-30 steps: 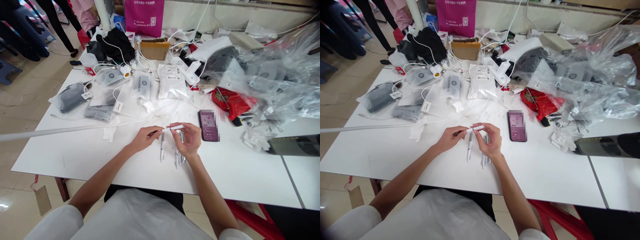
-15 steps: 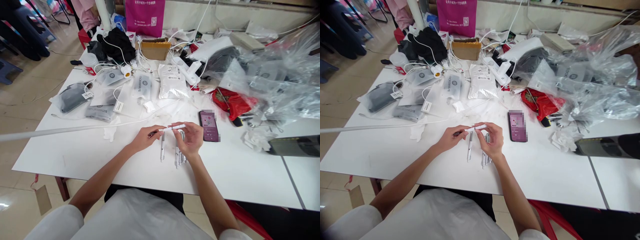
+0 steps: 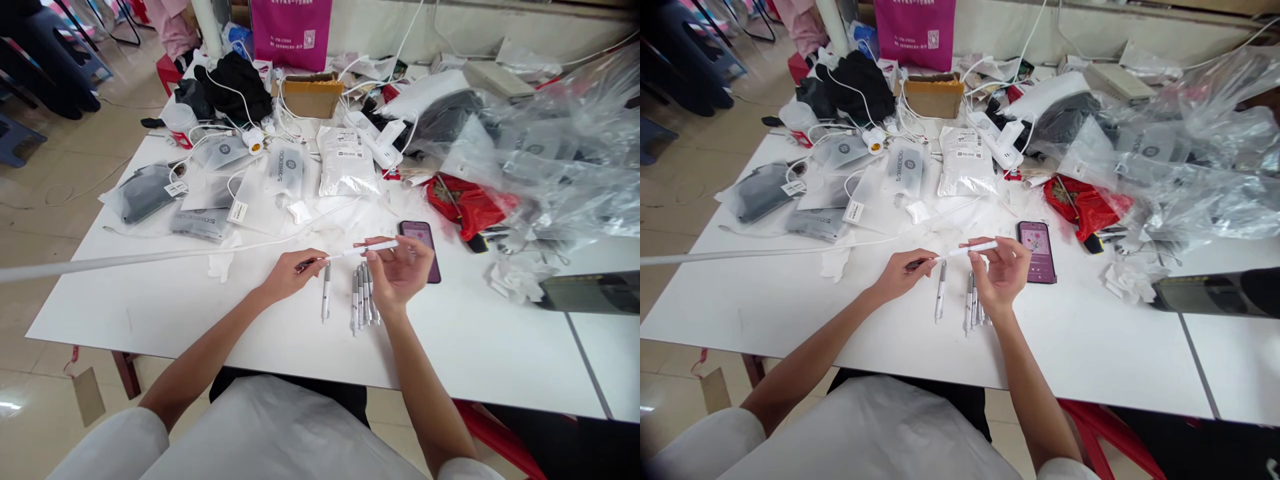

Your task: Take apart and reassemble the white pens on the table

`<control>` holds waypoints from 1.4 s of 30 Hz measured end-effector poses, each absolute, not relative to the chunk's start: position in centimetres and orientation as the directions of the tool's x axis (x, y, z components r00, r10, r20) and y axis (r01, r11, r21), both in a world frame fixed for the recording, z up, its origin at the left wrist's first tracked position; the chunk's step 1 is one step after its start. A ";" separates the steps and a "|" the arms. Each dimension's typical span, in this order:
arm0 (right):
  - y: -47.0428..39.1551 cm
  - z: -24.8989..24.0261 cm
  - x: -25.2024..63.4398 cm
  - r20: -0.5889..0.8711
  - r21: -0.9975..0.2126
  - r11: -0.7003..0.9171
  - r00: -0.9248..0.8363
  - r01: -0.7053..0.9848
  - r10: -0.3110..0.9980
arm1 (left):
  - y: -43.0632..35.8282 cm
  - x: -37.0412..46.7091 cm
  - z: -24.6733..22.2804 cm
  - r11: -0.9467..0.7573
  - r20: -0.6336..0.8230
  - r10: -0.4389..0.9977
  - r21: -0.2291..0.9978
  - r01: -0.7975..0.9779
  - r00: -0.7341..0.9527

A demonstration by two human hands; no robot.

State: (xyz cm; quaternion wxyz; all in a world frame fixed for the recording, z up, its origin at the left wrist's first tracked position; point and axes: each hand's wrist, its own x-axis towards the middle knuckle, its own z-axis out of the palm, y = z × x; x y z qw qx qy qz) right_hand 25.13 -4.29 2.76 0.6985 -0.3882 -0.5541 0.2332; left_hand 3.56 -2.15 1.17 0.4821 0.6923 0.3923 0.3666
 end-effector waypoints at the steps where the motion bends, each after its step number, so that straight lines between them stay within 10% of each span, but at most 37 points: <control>1: -4.2 2.8 25.3 0.573 -0.812 0.575 0.309 0.094 0.759 | -2.1 3.5 1.2 -0.225 0.129 0.898 0.956 0.187 0.421; 10: -3.3 2.4 26.8 0.400 -0.911 0.413 0.240 -0.006 0.885 | -2.1 3.4 1.3 -0.236 0.139 0.901 0.952 0.196 0.411; 17: -4.3 2.5 25.8 0.383 -0.838 0.380 -0.075 0.392 0.921 | -2.0 3.4 1.3 -0.317 0.196 0.891 0.914 0.254 0.409; 27: -3.6 2.0 26.8 0.390 -0.917 0.347 0.261 0.195 0.883 | -1.9 3.2 1.2 -0.287 0.194 0.919 0.927 0.244 0.343; 42: -4.2 2.3 25.9 0.435 -0.849 0.410 0.000 0.334 0.900 | -1.8 3.2 1.5 -0.360 0.230 0.893 0.882 0.305 0.388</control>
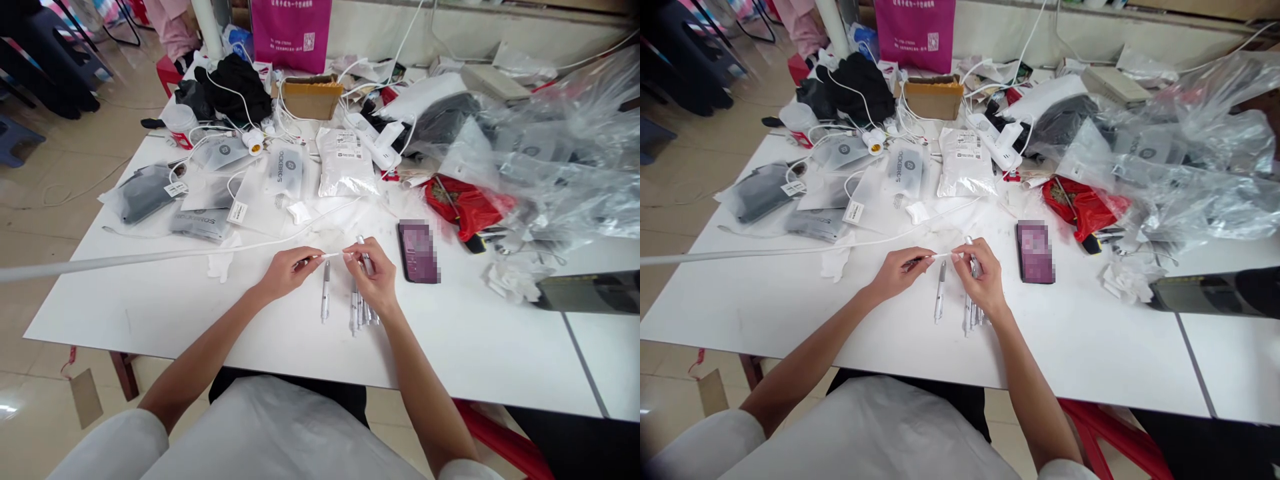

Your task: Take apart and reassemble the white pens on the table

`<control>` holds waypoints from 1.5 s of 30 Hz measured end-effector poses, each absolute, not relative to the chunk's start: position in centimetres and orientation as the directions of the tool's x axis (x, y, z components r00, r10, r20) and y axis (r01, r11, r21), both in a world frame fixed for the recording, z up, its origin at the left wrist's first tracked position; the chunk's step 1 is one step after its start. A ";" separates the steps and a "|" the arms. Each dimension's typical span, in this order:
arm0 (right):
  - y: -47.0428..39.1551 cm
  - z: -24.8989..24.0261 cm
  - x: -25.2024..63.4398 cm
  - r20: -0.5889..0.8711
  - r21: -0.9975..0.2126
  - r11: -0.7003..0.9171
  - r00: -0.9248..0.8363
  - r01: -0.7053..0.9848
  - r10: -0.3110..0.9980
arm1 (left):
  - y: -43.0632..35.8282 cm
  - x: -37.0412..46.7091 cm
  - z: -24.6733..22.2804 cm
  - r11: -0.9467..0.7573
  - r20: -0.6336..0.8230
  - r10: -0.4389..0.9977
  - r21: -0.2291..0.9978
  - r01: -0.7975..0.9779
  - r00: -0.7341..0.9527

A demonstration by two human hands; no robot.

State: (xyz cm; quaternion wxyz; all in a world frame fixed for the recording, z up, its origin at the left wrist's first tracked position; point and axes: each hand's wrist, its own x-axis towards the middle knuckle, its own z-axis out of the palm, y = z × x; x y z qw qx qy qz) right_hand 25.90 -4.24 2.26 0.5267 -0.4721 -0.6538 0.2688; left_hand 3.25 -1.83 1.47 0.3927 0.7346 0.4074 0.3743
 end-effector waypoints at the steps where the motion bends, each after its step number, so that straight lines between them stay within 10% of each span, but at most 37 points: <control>1: -4.2 2.3 25.9 0.439 -0.844 0.414 -0.006 0.342 0.899 | -1.8 3.3 1.4 -0.366 0.235 0.890 0.879 0.307 0.390; 9: -4.4 2.5 25.7 0.419 -0.835 0.441 -0.140 0.330 0.897 | -1.9 3.3 1.4 -0.372 0.231 0.882 0.876 0.306 0.411; 19: -3.3 1.5 25.7 0.415 -0.897 0.440 0.278 -0.033 0.866 | -1.9 3.3 1.5 -0.372 0.228 0.884 0.872 0.320 0.408; 30: -4.6 1.7 24.0 0.323 -0.938 0.339 0.178 -0.068 0.929 | -1.9 3.4 1.1 -0.432 0.271 0.863 0.834 0.344 0.426; 38: -4.5 0.8 24.2 0.280 -0.959 0.282 0.063 -0.022 0.958 | -1.7 3.1 0.8 -0.474 0.303 0.833 0.823 0.313 0.464; 45: -4.1 0.8 25.3 0.353 -0.881 0.329 0.010 0.339 0.936 | -1.3 2.7 -0.5 -0.597 0.395 0.717 0.773 0.214 0.575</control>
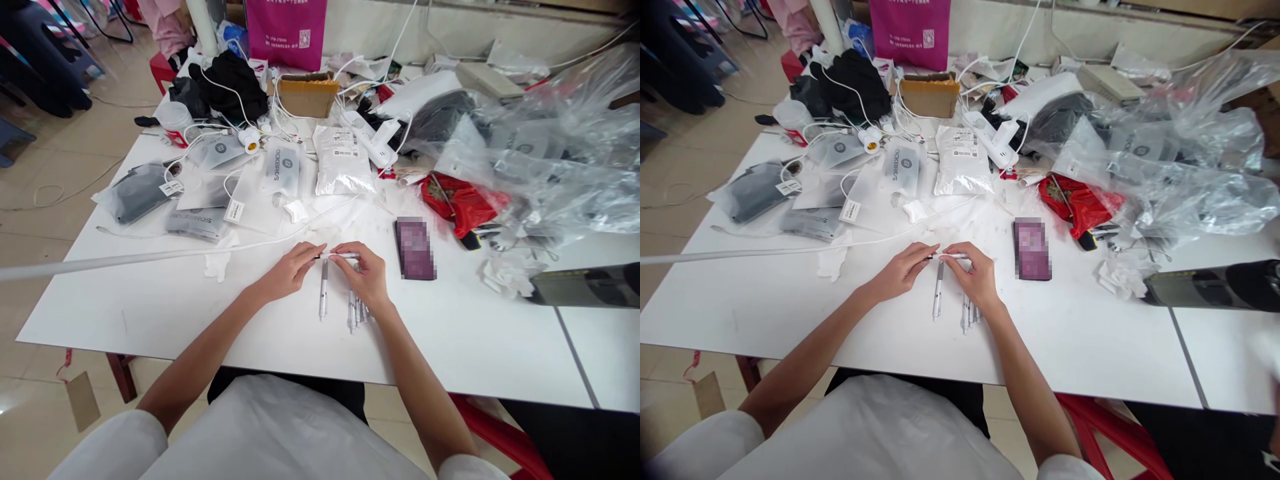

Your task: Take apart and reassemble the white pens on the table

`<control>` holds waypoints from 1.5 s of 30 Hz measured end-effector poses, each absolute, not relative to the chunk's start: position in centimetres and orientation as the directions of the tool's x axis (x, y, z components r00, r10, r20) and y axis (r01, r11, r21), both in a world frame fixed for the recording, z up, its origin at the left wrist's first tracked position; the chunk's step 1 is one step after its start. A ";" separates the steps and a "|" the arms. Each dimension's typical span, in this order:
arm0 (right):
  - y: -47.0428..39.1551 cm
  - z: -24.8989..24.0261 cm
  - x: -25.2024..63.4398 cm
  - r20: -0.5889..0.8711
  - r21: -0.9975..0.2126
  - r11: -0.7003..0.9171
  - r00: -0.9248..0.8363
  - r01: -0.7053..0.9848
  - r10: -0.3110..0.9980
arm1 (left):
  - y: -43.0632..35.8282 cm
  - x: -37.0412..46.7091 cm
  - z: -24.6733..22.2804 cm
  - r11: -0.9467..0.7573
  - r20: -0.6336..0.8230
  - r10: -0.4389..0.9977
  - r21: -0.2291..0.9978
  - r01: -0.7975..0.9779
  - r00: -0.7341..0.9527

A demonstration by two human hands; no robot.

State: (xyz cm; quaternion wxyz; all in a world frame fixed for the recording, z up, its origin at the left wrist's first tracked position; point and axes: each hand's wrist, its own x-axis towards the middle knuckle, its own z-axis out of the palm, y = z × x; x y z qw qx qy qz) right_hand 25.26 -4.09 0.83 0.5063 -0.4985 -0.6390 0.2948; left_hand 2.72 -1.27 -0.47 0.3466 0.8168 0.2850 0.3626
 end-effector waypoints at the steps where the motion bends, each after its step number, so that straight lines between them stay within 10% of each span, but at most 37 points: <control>1: -4.0 0.9 25.4 0.355 -0.864 0.336 -0.021 0.376 0.935 | -1.2 2.7 -0.6 -0.590 0.403 0.732 0.778 0.216 0.549; 45: -4.2 0.9 26.4 0.336 -0.593 0.510 -0.384 0.624 0.860 | -0.7 2.6 -1.0 -0.696 0.537 0.707 0.643 0.319 0.461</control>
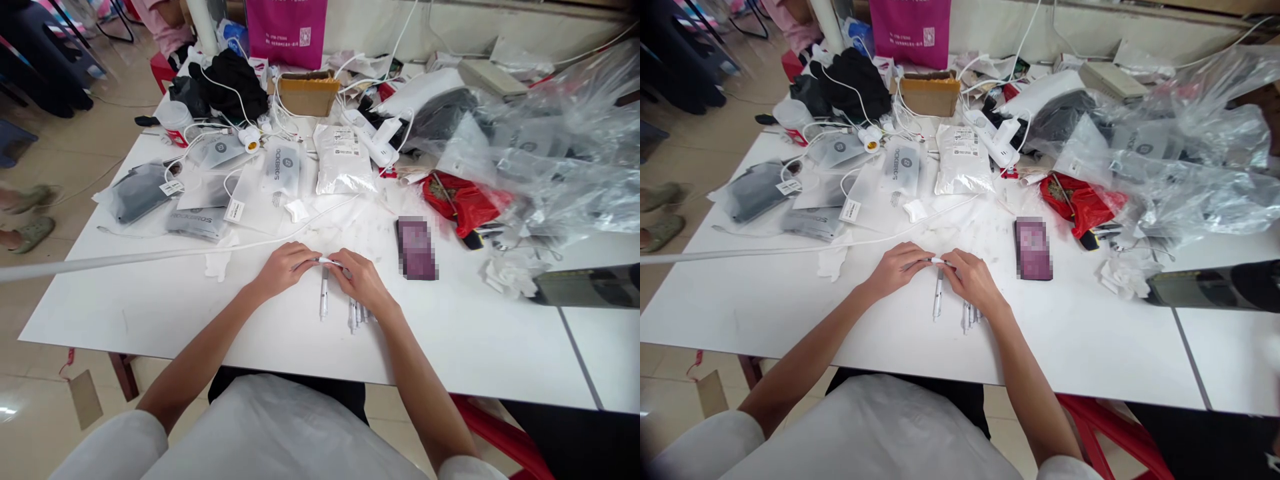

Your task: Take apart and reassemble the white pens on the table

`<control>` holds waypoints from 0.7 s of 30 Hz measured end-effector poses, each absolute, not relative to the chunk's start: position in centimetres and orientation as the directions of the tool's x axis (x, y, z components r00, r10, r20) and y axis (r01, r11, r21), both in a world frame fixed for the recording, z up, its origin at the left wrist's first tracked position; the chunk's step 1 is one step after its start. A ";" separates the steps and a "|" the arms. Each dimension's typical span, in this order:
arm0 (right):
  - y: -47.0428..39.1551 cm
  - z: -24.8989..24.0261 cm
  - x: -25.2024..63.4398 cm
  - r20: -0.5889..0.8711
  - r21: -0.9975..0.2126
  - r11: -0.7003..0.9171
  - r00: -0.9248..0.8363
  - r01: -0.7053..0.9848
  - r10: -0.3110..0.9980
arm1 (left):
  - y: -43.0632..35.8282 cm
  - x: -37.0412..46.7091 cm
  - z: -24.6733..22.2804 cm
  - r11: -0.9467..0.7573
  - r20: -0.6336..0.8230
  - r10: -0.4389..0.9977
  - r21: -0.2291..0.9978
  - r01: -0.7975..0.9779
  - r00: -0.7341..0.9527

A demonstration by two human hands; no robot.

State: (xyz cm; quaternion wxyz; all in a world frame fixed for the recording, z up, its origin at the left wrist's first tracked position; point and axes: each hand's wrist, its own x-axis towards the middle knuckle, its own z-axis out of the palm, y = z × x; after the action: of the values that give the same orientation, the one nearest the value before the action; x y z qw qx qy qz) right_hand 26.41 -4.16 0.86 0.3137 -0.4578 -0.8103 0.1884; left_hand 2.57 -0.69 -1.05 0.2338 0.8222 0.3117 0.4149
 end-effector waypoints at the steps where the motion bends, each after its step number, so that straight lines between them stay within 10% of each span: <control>1: -4.2 0.8 26.4 0.345 -0.572 0.527 -0.399 0.628 0.850 | -0.7 2.6 -1.1 -0.694 0.531 0.709 0.644 0.323 0.464; 11: -3.9 0.2 26.5 0.378 -0.504 0.550 -0.403 0.666 0.833 | -0.7 2.7 -0.9 -0.673 0.519 0.730 0.660 0.334 0.445; 21: -3.7 0.3 26.9 0.417 -0.454 0.513 -0.335 0.728 0.845 | -0.4 2.1 0.7 -0.304 0.241 0.934 0.923 0.235 0.264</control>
State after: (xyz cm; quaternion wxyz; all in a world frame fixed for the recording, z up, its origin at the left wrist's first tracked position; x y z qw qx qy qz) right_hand 26.87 -3.70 0.25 0.3127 -0.4844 -0.8118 0.0932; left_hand 2.11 -0.45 0.72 0.4062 0.6834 0.4275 0.4303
